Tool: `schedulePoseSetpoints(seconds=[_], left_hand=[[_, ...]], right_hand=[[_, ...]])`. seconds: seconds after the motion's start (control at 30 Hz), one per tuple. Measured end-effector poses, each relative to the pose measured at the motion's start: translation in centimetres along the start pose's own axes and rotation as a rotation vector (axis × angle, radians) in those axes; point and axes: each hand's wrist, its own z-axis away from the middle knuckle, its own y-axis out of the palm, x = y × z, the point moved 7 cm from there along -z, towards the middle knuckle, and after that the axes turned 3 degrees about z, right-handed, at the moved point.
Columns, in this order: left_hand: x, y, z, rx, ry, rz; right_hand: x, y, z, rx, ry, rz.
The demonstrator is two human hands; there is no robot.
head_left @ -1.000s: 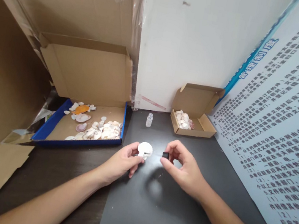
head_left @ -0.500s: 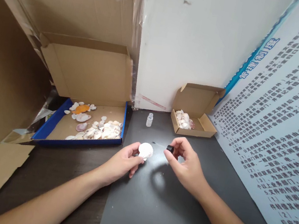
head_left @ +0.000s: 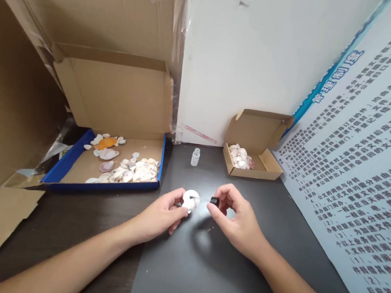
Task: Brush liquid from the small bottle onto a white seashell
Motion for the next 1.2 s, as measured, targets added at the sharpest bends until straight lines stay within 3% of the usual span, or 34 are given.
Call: schedulePoseSetpoints(seconds=[0.1, 0.27, 0.4, 0.57, 0.7, 0.83, 1.0, 1.13, 1.2], left_hand=[[-0.1, 0.0, 0.0, -0.001, -0.004, -0.013], [-0.2, 0.2, 0.0, 0.01, -0.003, -0.016], [-0.2, 0.1, 0.1, 0.0, -0.016, -0.004], [-0.2, 0.2, 0.1, 0.003, -0.018, -0.003], [0.0, 0.1, 0.2, -0.001, -0.025, 0.002], [0.1, 0.1, 0.2, 0.024, -0.026, -0.003], [0.1, 0.0, 0.2, 0.01, -0.049, 0.022], [-0.1, 0.1, 0.1, 0.017, -0.056, 0.052], [-0.1, 0.2, 0.1, 0.02, -0.063, 0.068]], right_hand=[[-0.2, -0.8, 0.0, -0.114, 0.011, 0.02], [0.0, 0.3, 0.1, 0.04, -0.014, -0.029], [-0.2, -0.7, 0.1, -0.105, 0.02, 0.066], [0.3, 0.0, 0.2, 0.011, -0.03, 0.019], [0.1, -0.7, 0.2, -0.079, 0.006, 0.067], [0.2, 0.0, 0.1, 0.022, -0.026, -0.022], [-0.2, -0.6, 0.1, -0.067, 0.014, 0.046], [-0.1, 0.0, 0.0, 0.016, -0.008, -0.023], [-0.3, -0.3, 0.0, -0.021, 0.021, 0.046]])
